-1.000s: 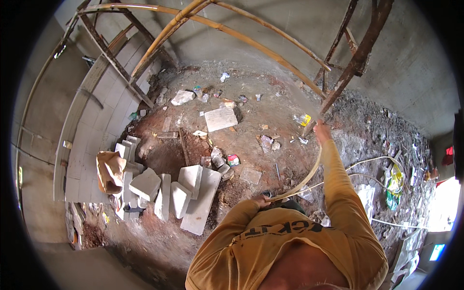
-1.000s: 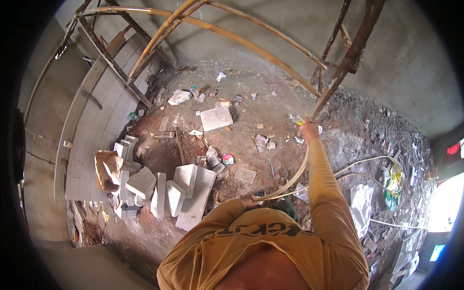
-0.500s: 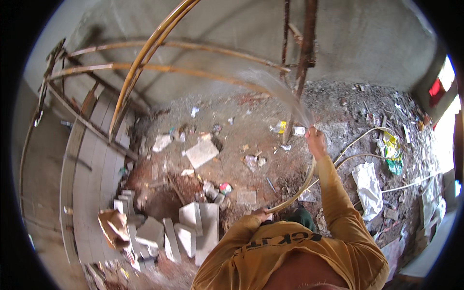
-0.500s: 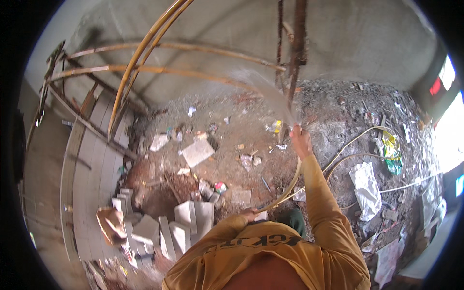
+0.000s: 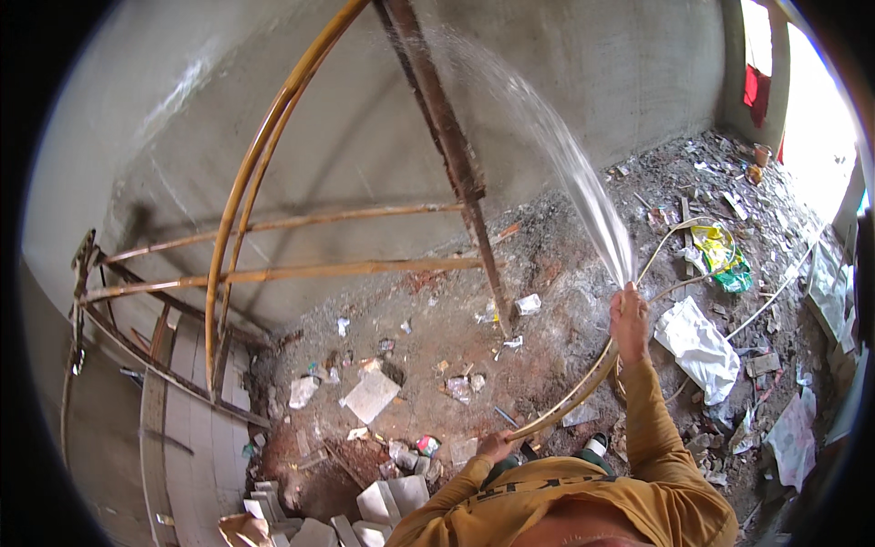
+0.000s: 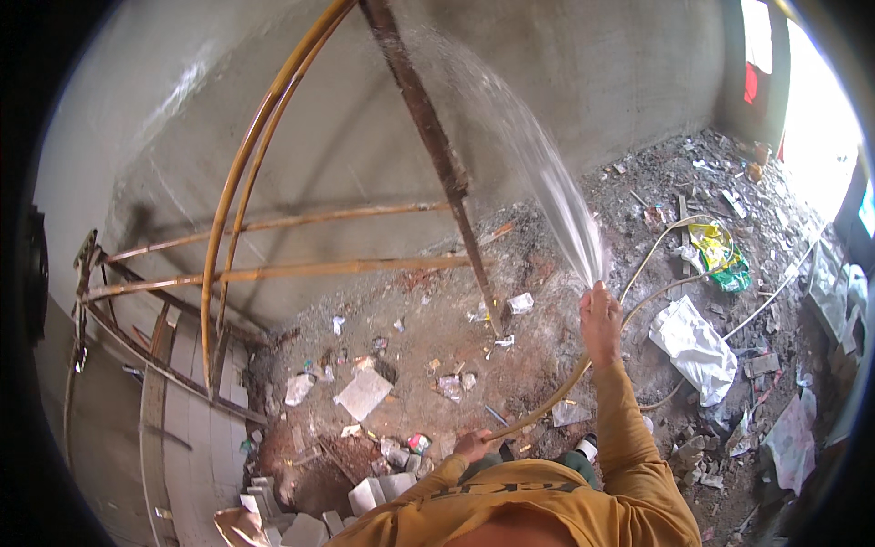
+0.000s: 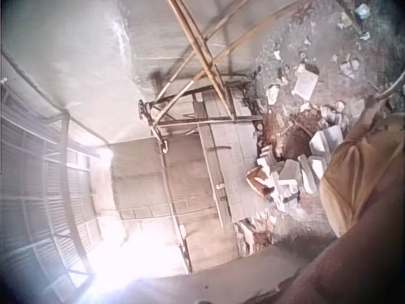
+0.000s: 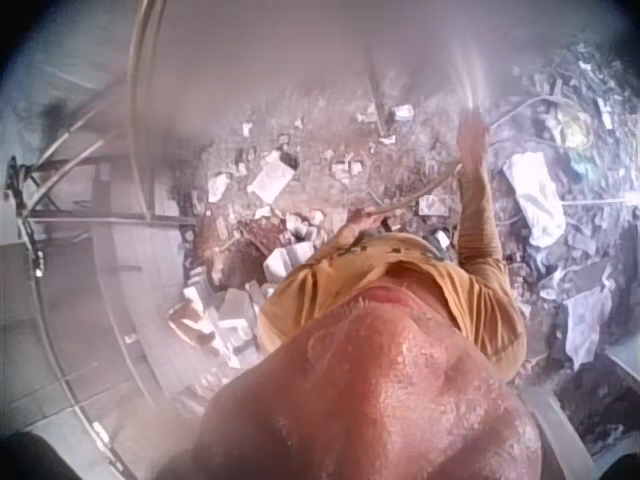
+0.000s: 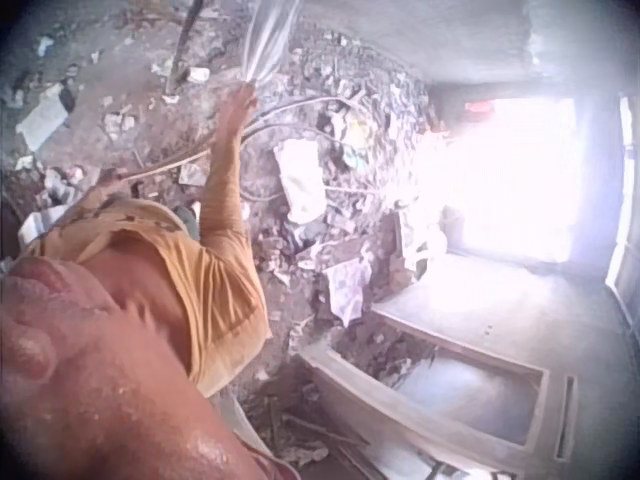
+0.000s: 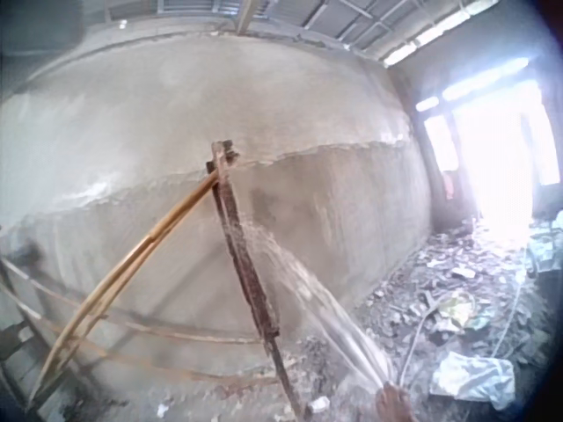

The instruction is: The person uses a hose to spray water onto a concrete wall and the surrounding floor area in a construction site. They move the hose back and forth to cover different sections of the wall and floor.

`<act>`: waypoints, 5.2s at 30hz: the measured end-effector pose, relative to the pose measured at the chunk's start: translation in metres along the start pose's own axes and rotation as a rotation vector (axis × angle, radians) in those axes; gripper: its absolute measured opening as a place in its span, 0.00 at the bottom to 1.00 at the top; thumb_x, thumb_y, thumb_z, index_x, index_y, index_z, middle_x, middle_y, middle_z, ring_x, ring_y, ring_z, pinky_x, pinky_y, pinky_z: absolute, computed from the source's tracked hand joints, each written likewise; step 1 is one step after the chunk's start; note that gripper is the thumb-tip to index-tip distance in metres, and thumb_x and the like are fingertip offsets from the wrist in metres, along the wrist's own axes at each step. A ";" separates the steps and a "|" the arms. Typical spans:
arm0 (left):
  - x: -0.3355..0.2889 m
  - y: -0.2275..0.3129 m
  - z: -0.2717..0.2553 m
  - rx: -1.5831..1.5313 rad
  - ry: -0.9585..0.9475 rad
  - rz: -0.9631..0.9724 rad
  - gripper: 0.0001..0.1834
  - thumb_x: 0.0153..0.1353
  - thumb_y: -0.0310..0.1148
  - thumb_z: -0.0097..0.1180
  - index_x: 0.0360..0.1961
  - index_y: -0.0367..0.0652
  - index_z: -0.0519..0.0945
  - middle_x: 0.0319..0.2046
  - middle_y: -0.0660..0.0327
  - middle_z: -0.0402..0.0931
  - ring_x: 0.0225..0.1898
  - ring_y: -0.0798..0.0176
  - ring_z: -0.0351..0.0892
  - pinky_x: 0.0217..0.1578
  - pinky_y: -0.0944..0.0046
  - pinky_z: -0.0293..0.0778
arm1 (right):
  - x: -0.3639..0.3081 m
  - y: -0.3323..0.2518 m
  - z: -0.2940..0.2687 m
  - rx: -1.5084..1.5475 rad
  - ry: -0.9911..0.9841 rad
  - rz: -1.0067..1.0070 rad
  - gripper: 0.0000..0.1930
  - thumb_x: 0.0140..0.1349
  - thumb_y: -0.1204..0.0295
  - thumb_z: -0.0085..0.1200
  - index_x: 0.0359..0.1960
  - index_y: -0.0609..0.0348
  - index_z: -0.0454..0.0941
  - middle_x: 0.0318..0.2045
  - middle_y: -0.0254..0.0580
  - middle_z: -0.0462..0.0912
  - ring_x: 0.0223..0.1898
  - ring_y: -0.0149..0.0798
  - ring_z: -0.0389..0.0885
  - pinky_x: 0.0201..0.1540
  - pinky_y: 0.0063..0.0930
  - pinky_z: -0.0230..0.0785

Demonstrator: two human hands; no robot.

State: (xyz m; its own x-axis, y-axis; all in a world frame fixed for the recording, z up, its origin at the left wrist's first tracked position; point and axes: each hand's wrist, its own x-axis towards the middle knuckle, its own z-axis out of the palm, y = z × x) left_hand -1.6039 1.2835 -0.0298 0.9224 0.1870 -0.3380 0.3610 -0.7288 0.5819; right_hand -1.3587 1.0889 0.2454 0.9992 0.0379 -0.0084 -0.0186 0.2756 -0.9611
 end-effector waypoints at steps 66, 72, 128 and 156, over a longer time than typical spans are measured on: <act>0.258 0.203 -0.026 -0.122 0.052 0.020 0.17 0.52 0.47 0.52 0.31 0.44 0.77 0.25 0.52 0.75 0.31 0.50 0.75 0.30 0.59 0.68 | 0.333 -0.027 -0.127 0.082 0.119 -0.152 0.22 0.62 0.57 0.37 0.14 0.56 0.66 0.10 0.27 0.60 0.11 0.23 0.55 0.14 0.19 0.46; 0.294 0.243 -0.018 -0.108 0.055 -0.008 0.17 0.51 0.48 0.52 0.33 0.45 0.77 0.26 0.53 0.75 0.31 0.52 0.76 0.30 0.59 0.68 | 0.378 -0.026 -0.176 0.195 0.179 -0.123 0.22 0.61 0.56 0.38 0.13 0.54 0.66 0.09 0.27 0.60 0.09 0.22 0.54 0.10 0.18 0.43; 0.321 0.317 0.116 -0.130 0.060 -0.214 0.14 0.48 0.44 0.56 0.30 0.46 0.77 0.26 0.53 0.76 0.32 0.50 0.76 0.32 0.56 0.71 | 0.523 0.079 -0.262 -0.213 -0.166 0.441 0.23 0.57 0.50 0.37 0.17 0.56 0.66 0.09 0.28 0.60 0.08 0.27 0.56 0.10 0.24 0.45; 0.369 0.351 0.090 0.056 -0.199 -0.066 0.15 0.47 0.44 0.57 0.32 0.45 0.77 0.25 0.55 0.77 0.30 0.54 0.77 0.31 0.60 0.71 | 0.511 0.078 -0.376 -0.302 -0.004 0.427 0.20 0.57 0.53 0.34 0.18 0.55 0.64 0.09 0.28 0.57 0.07 0.25 0.52 0.09 0.23 0.43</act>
State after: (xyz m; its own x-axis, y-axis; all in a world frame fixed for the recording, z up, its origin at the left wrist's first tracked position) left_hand -1.1495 1.0370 -0.0164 0.8496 0.1059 -0.5168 0.4063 -0.7561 0.5131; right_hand -0.8363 0.7685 0.0619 0.9047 0.0897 -0.4166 -0.4132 -0.0545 -0.9090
